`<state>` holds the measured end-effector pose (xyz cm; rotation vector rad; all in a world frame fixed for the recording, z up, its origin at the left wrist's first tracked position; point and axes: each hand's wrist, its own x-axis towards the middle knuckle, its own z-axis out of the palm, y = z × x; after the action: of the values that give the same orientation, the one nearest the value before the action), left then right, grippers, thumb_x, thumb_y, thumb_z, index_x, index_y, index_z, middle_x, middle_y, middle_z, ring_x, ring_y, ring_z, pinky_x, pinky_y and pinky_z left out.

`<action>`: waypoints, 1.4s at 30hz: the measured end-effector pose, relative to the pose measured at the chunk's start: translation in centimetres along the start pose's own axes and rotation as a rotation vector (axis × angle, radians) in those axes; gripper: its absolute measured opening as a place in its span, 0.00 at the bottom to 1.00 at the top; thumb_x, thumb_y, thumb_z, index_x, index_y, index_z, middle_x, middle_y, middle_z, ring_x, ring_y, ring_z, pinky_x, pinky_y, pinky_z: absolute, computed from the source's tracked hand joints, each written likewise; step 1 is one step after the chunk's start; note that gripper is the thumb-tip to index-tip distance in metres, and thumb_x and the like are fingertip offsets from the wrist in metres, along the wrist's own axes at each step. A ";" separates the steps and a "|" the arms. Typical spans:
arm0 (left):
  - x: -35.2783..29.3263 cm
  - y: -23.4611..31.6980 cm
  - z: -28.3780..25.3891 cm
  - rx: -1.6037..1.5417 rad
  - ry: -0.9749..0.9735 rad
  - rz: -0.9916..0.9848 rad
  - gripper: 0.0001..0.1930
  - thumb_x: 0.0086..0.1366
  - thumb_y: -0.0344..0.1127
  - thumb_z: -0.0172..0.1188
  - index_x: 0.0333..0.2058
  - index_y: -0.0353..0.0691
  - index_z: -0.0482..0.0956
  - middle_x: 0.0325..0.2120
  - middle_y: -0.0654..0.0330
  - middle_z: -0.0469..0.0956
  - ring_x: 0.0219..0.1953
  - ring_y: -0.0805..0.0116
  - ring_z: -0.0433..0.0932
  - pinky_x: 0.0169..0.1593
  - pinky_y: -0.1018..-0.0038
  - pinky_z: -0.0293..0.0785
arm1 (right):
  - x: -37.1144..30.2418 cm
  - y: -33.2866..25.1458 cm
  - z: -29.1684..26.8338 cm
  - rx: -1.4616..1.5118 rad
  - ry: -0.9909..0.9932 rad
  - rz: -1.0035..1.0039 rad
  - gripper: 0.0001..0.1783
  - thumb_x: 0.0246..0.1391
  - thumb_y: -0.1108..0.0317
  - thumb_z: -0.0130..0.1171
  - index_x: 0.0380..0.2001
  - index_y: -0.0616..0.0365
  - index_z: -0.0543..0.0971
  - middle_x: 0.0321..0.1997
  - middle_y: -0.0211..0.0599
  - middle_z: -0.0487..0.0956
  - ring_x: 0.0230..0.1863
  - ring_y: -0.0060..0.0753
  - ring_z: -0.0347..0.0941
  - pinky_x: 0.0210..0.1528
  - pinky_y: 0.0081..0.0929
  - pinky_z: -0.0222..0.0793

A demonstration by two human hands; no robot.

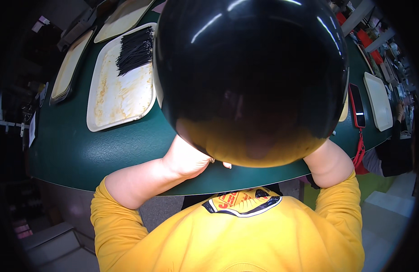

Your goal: Assembling small white electronic components by hand and placing them into organized trays.

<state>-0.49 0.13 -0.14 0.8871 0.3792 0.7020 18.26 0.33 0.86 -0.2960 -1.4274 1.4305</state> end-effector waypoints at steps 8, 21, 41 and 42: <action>-0.2 0.0 0.4 0.044 0.079 -0.063 0.08 0.44 0.15 0.54 0.25 0.32 0.72 0.19 0.58 0.72 0.20 0.71 0.72 0.23 0.80 0.70 | 0.2 -0.5 0.3 -0.392 0.144 -0.187 0.19 0.38 0.77 0.58 0.38 0.67 0.68 0.35 0.38 0.73 0.38 0.27 0.70 0.40 0.22 0.66; -0.4 -0.4 0.0 0.245 0.139 -0.060 0.03 0.53 0.27 0.54 0.28 0.35 0.74 0.17 0.60 0.73 0.20 0.75 0.73 0.20 0.85 0.67 | -0.2 -0.9 -0.4 -0.565 0.091 -0.040 0.04 0.37 0.78 0.54 0.21 0.65 0.70 0.16 0.27 0.69 0.16 0.09 0.59 0.16 0.11 0.53; -0.6 -0.3 -0.2 0.226 0.141 -0.084 0.10 0.46 0.15 0.53 0.29 0.30 0.70 0.22 0.56 0.72 0.19 0.72 0.71 0.23 0.79 0.69 | -0.8 -0.4 -0.8 -0.598 0.138 -0.035 0.07 0.38 0.79 0.55 0.24 0.67 0.68 0.18 0.29 0.70 0.15 0.14 0.61 0.16 0.12 0.57; -0.6 -0.3 -0.2 0.198 0.136 -0.076 0.09 0.46 0.15 0.53 0.29 0.30 0.70 0.21 0.56 0.72 0.18 0.72 0.71 0.23 0.80 0.69 | -1.0 0.0 -1.1 -0.587 0.139 -0.025 0.10 0.38 0.78 0.55 0.27 0.68 0.68 0.21 0.31 0.70 0.18 0.16 0.63 0.21 0.14 0.58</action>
<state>-0.89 -0.28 -0.50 1.0086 0.6084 0.6641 19.51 0.26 0.08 -0.7280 -1.7026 0.9220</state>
